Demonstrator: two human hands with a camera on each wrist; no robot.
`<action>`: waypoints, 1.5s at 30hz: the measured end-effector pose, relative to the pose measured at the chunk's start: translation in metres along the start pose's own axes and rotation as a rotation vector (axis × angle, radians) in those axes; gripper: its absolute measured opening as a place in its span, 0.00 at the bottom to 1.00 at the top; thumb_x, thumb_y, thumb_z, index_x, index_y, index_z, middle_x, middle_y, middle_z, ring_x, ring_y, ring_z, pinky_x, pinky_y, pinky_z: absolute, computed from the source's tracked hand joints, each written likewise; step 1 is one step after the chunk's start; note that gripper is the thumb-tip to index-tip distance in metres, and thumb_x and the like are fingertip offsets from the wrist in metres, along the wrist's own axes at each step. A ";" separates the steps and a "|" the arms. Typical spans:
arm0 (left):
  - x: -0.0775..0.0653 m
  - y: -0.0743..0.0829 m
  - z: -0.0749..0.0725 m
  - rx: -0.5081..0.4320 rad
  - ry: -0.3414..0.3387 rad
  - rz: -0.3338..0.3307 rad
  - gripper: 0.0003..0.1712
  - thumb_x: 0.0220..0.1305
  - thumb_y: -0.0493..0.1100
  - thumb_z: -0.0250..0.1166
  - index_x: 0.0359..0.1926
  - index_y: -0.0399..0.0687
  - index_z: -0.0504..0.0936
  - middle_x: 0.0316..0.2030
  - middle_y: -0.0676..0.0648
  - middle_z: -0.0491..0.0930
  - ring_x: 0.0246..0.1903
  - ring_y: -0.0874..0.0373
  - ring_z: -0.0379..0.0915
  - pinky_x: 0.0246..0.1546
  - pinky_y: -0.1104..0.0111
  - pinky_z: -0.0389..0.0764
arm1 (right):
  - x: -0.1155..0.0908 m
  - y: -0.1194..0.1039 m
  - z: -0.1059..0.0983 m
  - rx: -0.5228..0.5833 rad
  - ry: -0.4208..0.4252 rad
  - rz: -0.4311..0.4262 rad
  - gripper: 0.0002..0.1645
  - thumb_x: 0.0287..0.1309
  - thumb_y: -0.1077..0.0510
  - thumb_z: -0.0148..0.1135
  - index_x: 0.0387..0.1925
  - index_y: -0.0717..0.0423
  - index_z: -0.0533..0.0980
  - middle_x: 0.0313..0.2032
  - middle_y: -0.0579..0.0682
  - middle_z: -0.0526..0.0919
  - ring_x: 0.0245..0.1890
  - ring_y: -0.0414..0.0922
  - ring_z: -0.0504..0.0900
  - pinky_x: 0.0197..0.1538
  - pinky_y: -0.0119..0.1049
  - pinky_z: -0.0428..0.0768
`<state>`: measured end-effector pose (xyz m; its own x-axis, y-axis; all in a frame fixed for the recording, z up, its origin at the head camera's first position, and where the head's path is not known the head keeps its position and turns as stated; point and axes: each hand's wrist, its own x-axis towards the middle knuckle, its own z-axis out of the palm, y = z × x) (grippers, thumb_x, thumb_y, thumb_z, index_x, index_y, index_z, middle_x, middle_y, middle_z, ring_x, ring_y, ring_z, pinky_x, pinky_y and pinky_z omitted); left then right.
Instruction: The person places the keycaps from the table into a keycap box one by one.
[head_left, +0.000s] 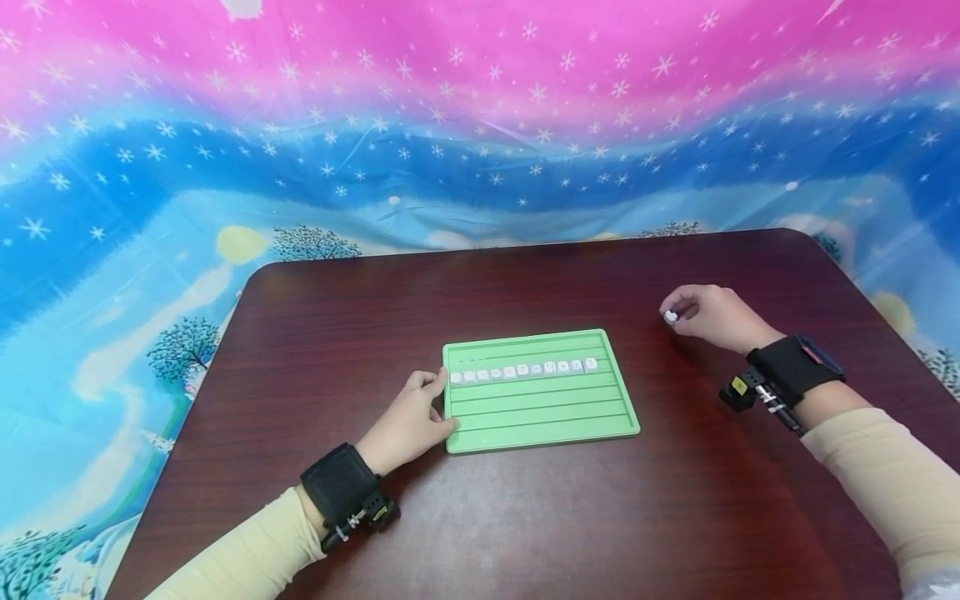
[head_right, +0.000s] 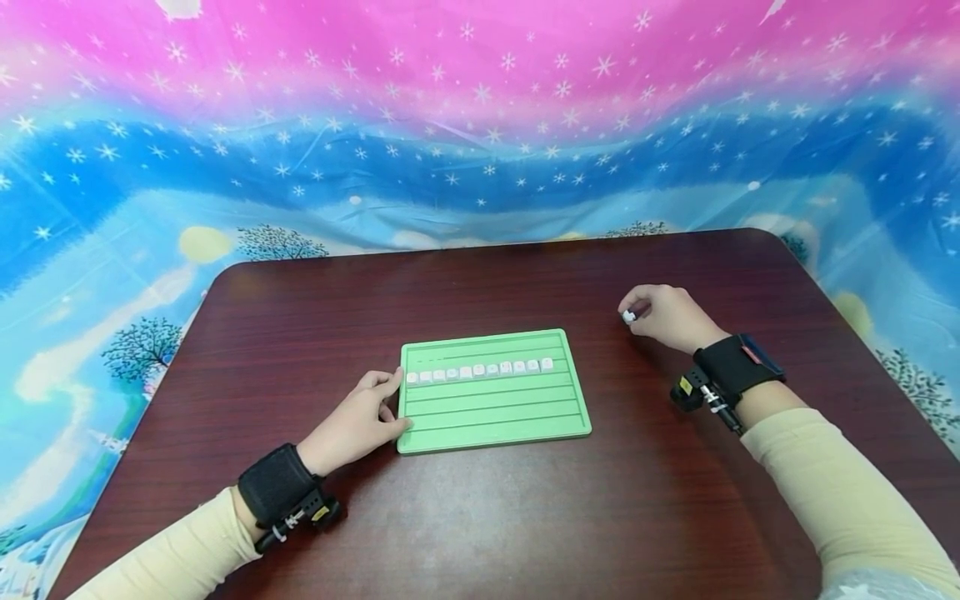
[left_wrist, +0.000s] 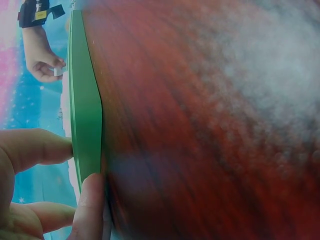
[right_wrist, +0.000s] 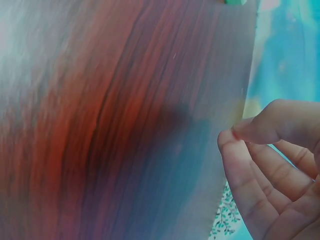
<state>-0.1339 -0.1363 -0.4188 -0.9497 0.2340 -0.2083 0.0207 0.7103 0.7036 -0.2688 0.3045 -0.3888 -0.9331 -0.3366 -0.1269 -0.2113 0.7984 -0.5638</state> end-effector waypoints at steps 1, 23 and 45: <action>0.000 0.000 0.000 -0.001 0.001 -0.002 0.46 0.65 0.36 0.70 0.77 0.30 0.57 0.67 0.33 0.63 0.31 0.63 0.73 0.35 0.66 0.76 | 0.000 -0.002 0.000 0.005 0.000 -0.002 0.14 0.65 0.67 0.63 0.51 0.64 0.80 0.47 0.61 0.83 0.46 0.56 0.81 0.47 0.50 0.78; -0.001 0.000 0.001 -0.023 0.011 -0.004 0.46 0.64 0.35 0.70 0.77 0.30 0.56 0.67 0.35 0.63 0.30 0.63 0.73 0.34 0.68 0.76 | -0.008 -0.024 0.007 0.085 -0.034 -0.024 0.12 0.64 0.63 0.68 0.49 0.60 0.82 0.43 0.52 0.85 0.45 0.49 0.82 0.44 0.35 0.79; 0.001 -0.002 0.002 -0.023 0.023 0.001 0.46 0.63 0.35 0.70 0.77 0.30 0.56 0.66 0.35 0.64 0.30 0.63 0.73 0.33 0.68 0.76 | -0.013 -0.033 0.016 0.173 -0.041 -0.075 0.14 0.63 0.65 0.69 0.50 0.59 0.82 0.46 0.54 0.87 0.44 0.45 0.82 0.43 0.34 0.79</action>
<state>-0.1338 -0.1357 -0.4219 -0.9567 0.2192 -0.1915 0.0151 0.6945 0.7193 -0.2454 0.2746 -0.3817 -0.9030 -0.4152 -0.1106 -0.2235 0.6738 -0.7043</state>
